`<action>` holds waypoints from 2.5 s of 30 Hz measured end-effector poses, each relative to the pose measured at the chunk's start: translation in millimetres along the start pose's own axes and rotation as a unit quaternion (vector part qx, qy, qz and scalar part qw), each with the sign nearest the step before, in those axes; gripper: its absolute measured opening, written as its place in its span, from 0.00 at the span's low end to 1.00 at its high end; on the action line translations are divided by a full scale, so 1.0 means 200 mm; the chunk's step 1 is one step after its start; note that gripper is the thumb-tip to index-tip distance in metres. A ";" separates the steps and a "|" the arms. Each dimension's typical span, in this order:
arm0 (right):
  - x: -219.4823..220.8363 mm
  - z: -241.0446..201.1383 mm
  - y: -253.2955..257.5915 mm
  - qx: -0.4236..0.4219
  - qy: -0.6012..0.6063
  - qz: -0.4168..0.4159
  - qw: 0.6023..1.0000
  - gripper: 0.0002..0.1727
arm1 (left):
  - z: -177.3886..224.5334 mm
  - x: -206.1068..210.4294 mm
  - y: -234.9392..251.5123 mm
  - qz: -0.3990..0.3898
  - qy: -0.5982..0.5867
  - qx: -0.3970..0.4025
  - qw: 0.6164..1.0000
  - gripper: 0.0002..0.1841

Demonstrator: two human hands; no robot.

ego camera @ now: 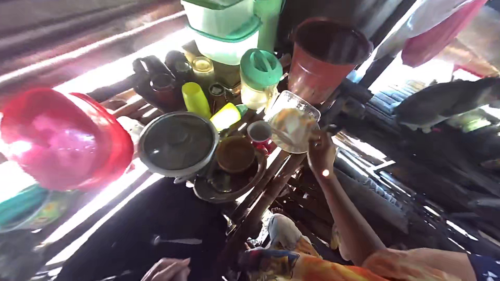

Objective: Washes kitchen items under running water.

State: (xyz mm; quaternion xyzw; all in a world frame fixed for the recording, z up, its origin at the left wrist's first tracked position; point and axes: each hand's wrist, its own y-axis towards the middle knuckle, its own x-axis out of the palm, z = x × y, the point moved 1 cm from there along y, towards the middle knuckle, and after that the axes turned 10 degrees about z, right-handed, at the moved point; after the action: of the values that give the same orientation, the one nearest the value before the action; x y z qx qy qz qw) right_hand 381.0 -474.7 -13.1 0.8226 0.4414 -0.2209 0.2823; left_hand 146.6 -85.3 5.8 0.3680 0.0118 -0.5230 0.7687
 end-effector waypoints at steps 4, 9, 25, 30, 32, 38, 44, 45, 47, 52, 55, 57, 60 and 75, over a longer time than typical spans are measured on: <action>0.06 0.25 0.52 0.126 -0.045 -0.070 0.989 0.38 | 0.08 0.39 0.27 -0.048 -0.026 0.119 0.991 0.07; 0.18 0.35 0.84 -0.002 -0.084 -0.126 0.989 0.26 | 0.22 0.69 0.41 -0.053 -0.014 0.129 0.990 0.09; -0.43 -0.28 0.23 0.068 0.323 -0.188 0.925 0.08 | 0.25 0.65 0.33 0.085 -0.203 -0.218 0.951 0.29; -0.21 -0.65 -0.47 0.066 0.373 -0.358 0.853 0.14 | 0.28 0.23 0.21 0.189 -0.235 -0.388 0.871 0.42; -0.11 -0.74 -0.73 0.055 0.355 -0.415 0.836 0.12 | 0.20 0.02 0.03 0.223 -0.170 -0.407 0.869 0.30; 0.30 -0.88 -1.25 0.071 0.244 -0.555 0.792 0.13 | -0.13 -0.42 -0.28 0.276 -0.092 -0.495 0.819 0.25; 0.78 -0.88 -1.48 0.147 0.250 -0.585 0.758 0.15 | -0.49 -0.54 -0.40 0.328 -0.016 -0.483 0.812 0.26; 0.83 -0.89 -1.50 0.177 0.239 -0.602 0.741 0.18 | -0.51 -0.54 -0.40 0.330 -0.010 -0.482 0.811 0.27; 0.88 -0.93 -1.54 0.228 0.228 -0.629 0.708 0.21 | -0.56 -0.56 -0.40 0.330 -0.014 -0.473 0.817 0.27; 0.84 -0.99 -1.59 0.179 0.230 -0.596 0.749 0.20 | -0.70 -0.62 -0.42 0.331 -0.086 -0.462 0.819 0.28; 0.87 -0.95 -1.60 0.194 0.229 -0.558 0.773 0.19 | -0.72 -0.64 -0.45 0.293 -0.083 -0.474 0.826 0.32; 0.86 -0.93 -1.62 0.210 0.228 -0.556 0.771 0.18 | -0.72 -0.64 -0.44 0.299 -0.106 -0.472 0.823 0.33; 0.86 -0.88 -1.64 0.246 0.231 -0.543 0.769 0.19 | -0.71 -0.65 -0.42 0.296 -0.148 -0.476 0.815 0.37; 0.92 -0.91 -1.50 0.234 0.187 -0.564 0.769 0.24 | -0.63 -0.65 -0.44 0.281 -0.187 -0.499 0.798 0.41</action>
State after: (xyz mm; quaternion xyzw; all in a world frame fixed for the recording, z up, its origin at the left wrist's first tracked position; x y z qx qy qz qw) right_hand 240.9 -107.9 -71.7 0.4911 0.8050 -0.2785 -0.1824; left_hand 62.8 74.3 -81.4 -0.1850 0.0232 -0.2638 0.9464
